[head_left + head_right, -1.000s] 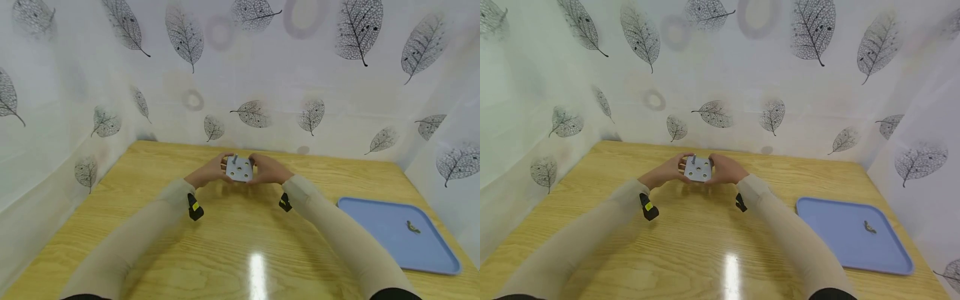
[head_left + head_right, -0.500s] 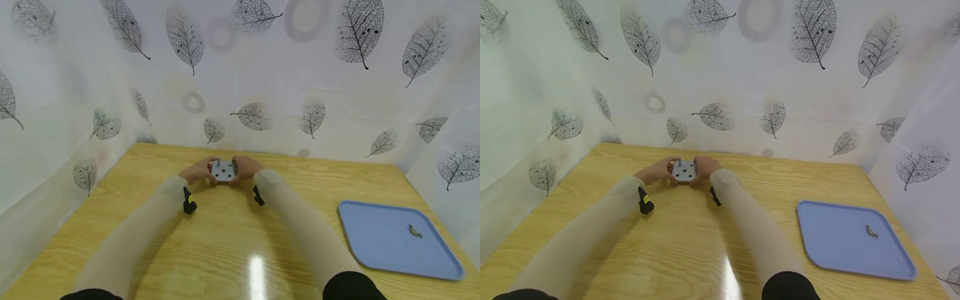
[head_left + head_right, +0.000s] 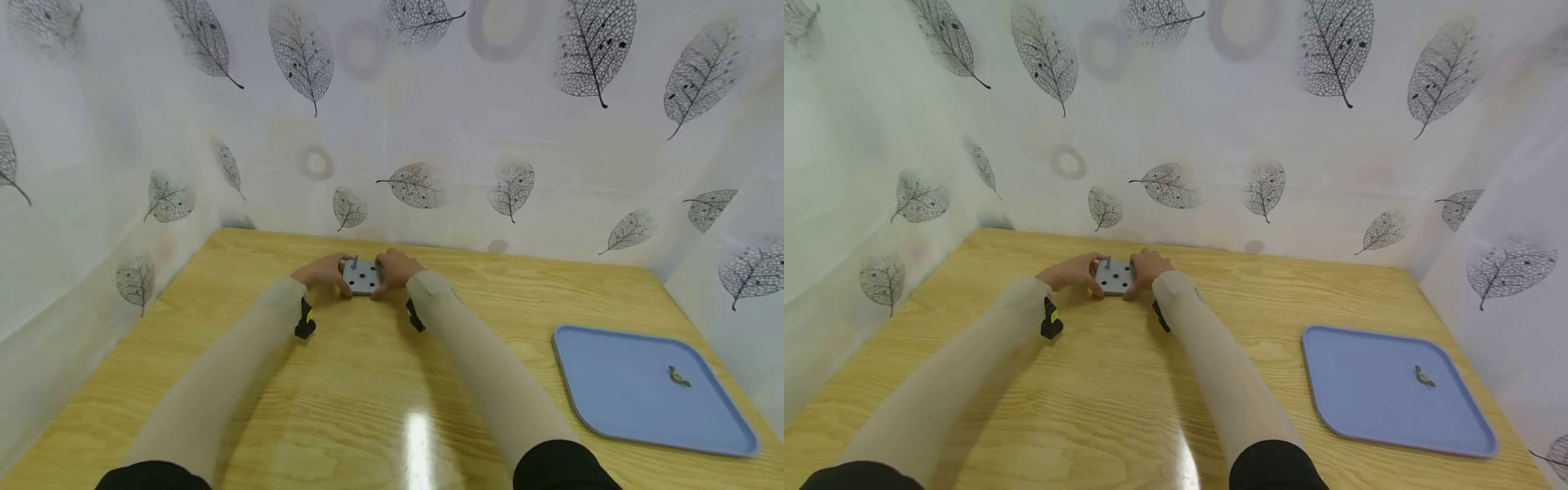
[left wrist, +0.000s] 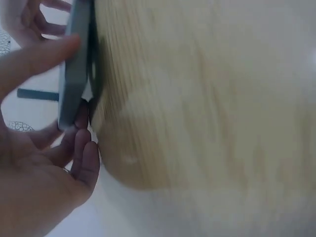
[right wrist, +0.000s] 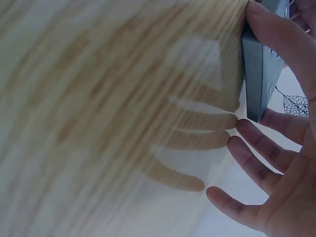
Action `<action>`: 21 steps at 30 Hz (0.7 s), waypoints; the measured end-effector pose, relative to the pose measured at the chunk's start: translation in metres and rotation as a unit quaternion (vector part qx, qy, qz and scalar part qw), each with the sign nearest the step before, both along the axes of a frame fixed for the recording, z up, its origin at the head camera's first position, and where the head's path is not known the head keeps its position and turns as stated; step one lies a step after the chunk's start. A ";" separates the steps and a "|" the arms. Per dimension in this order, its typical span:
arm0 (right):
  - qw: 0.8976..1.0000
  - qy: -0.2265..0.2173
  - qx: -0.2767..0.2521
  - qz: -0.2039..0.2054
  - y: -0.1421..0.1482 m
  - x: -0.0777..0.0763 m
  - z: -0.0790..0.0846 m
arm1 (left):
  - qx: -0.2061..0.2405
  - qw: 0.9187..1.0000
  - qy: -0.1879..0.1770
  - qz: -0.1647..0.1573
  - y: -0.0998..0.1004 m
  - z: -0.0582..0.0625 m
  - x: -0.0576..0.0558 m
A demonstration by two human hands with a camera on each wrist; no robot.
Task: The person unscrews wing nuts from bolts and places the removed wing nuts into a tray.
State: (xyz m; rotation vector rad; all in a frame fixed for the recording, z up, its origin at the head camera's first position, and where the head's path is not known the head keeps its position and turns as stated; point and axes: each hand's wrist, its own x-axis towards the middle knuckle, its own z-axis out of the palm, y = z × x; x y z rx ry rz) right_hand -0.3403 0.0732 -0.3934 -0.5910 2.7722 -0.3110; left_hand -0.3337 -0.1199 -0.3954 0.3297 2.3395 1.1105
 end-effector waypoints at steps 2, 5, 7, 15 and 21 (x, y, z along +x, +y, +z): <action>1.000 0.002 0.002 0.001 0.000 -0.001 0.000 | -0.035 0.999 0.020 -0.012 -0.001 0.000 -0.002; 1.000 0.007 0.008 0.001 -0.001 -0.001 -0.001 | -0.079 0.995 0.048 -0.027 -0.003 0.000 -0.005; 1.000 0.010 0.013 0.003 -0.001 -0.001 -0.001 | -0.105 0.992 0.064 -0.036 -0.005 0.000 -0.005; 0.999 0.009 0.034 0.009 -0.004 0.004 0.004 | -0.167 0.981 0.090 -0.041 -0.009 0.003 0.000; 0.999 0.008 0.031 0.011 -0.002 0.001 -0.001 | -0.167 0.980 0.095 -0.043 -0.008 0.003 0.003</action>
